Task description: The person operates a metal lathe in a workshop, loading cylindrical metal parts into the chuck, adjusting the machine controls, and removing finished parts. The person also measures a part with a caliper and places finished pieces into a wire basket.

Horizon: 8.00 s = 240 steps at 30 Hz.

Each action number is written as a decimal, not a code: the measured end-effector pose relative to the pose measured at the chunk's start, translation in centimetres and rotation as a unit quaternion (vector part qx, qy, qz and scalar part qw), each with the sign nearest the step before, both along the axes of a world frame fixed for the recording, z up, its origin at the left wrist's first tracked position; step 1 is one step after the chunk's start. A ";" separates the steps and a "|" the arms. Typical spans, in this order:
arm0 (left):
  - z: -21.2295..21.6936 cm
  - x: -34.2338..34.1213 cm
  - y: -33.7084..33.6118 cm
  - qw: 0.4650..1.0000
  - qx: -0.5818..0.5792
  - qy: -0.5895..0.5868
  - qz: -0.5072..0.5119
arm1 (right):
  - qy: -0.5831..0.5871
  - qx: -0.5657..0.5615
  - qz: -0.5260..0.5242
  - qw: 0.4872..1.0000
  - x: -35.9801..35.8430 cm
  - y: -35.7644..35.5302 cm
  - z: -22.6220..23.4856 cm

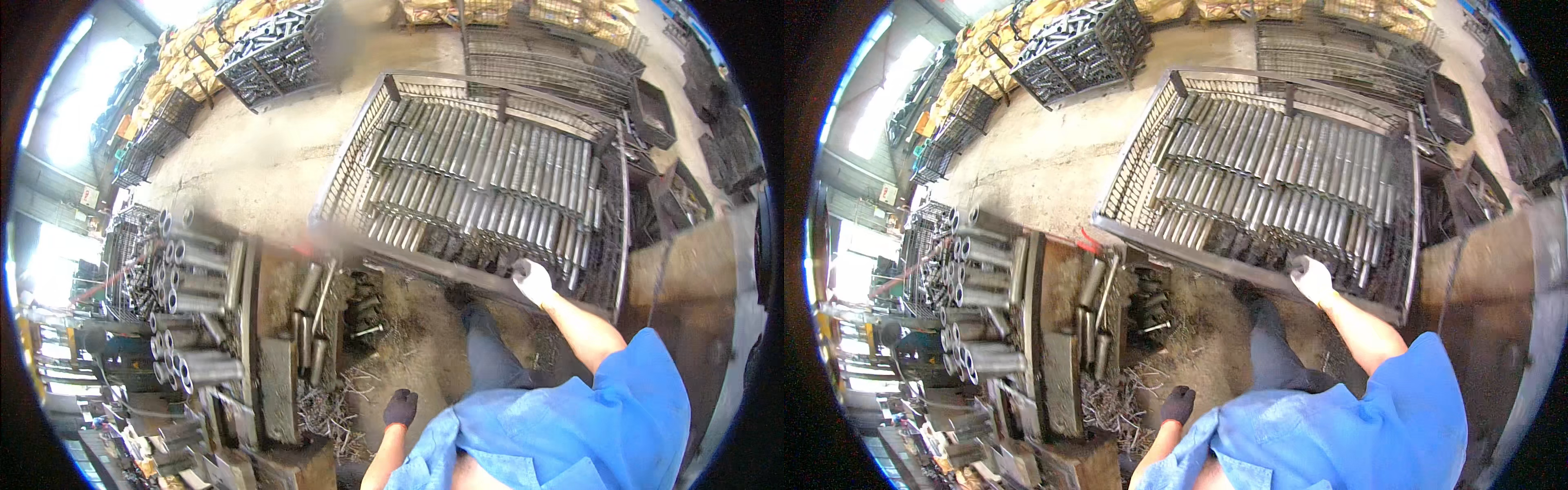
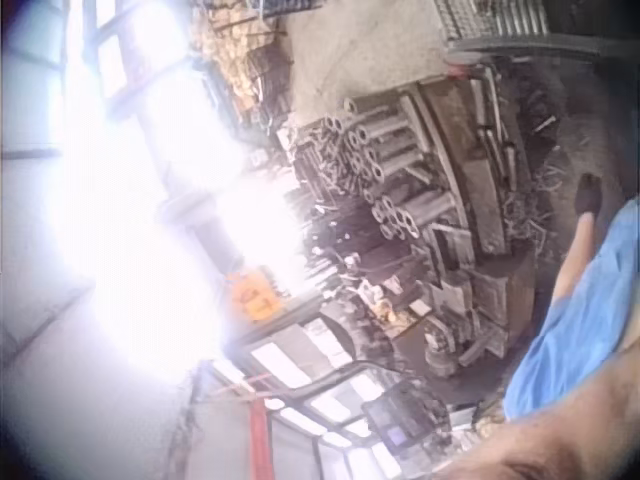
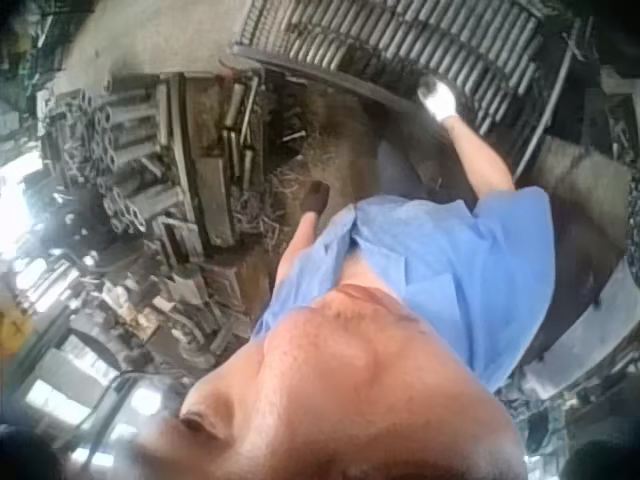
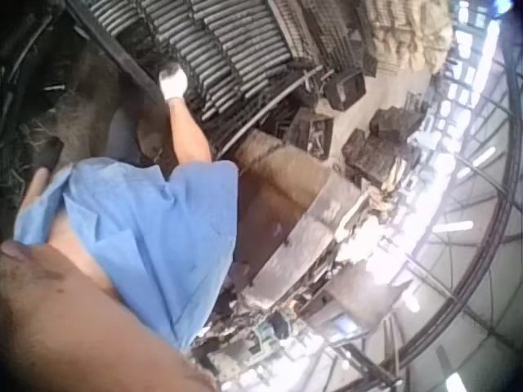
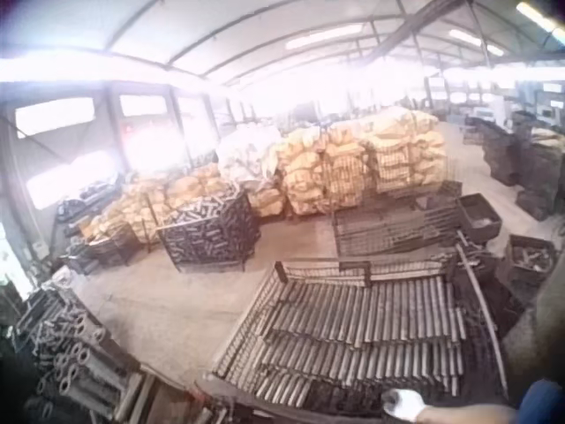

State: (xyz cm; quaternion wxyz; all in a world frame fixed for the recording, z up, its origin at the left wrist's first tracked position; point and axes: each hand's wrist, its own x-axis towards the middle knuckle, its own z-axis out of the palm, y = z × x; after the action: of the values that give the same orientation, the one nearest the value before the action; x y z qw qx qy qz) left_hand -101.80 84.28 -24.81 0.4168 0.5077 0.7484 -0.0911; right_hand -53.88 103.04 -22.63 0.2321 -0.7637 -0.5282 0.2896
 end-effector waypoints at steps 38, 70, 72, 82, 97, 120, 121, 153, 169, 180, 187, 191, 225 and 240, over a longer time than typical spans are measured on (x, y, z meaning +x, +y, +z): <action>-4.6 -4.1 69.9 0.953 0.210 0.217 -0.025 | 0.037 -0.072 -0.084 0.993 -4.9 81.8 -25.1; 21.9 -11.2 -37.5 0.441 0.350 -0.281 0.777 | 0.183 -0.222 0.737 0.611 -49.3 -16.0 25.7; 24.0 -15.5 -42.6 0.534 0.402 -0.112 0.735 | 0.164 -0.192 0.747 0.615 -54.0 -16.2 29.2; 30.6 -37.7 -46.6 0.545 0.486 0.116 0.673 | 0.242 0.056 0.774 0.582 -75.9 -21.0 37.8; 26.5 -41.2 -46.2 0.690 0.332 0.159 0.623 | 0.162 0.303 0.701 0.625 -100.0 -23.2 42.4; 13.3 -23.7 -61.7 0.626 0.191 0.122 0.747 | 0.048 0.256 0.618 0.742 -117.9 -24.3 26.7; 11.4 -21.8 -62.7 0.600 0.194 0.124 0.766 | 0.044 0.256 0.613 0.746 -117.7 -24.3 26.9; 11.8 -40.7 -89.7 0.159 0.568 -0.039 0.807 | -0.072 0.110 0.916 0.380 -113.0 -39.7 39.0; 17.6 -38.6 -73.7 0.108 0.537 -0.047 0.835 | 0.268 0.130 0.776 0.556 -120.9 -36.1 38.3; 33.9 -53.6 -49.8 0.702 0.521 0.428 0.231 | -0.117 0.146 0.941 0.281 -117.1 -38.8 37.7; 30.8 -63.9 -42.1 0.687 0.423 0.574 0.143 | -0.095 0.029 0.971 0.216 -118.9 -40.0 32.2; 30.9 -65.1 -39.9 0.689 0.326 0.631 0.144 | -0.231 -0.022 0.943 0.237 -117.8 -31.8 31.0; 38.7 -47.9 -50.6 0.594 0.594 0.333 0.428 | -0.101 0.496 0.793 0.338 -105.3 -32.9 47.8; 8.0 -30.5 -67.6 0.517 0.309 0.055 0.797 | -0.120 0.311 0.886 0.322 -110.1 -30.3 34.2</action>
State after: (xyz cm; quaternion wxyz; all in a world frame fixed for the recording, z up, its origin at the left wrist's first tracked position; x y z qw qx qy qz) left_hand -132.31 16.68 -16.85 0.0896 -0.2101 0.8422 0.4884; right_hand -164.03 72.73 11.57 -0.0081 0.2593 -0.9648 0.0430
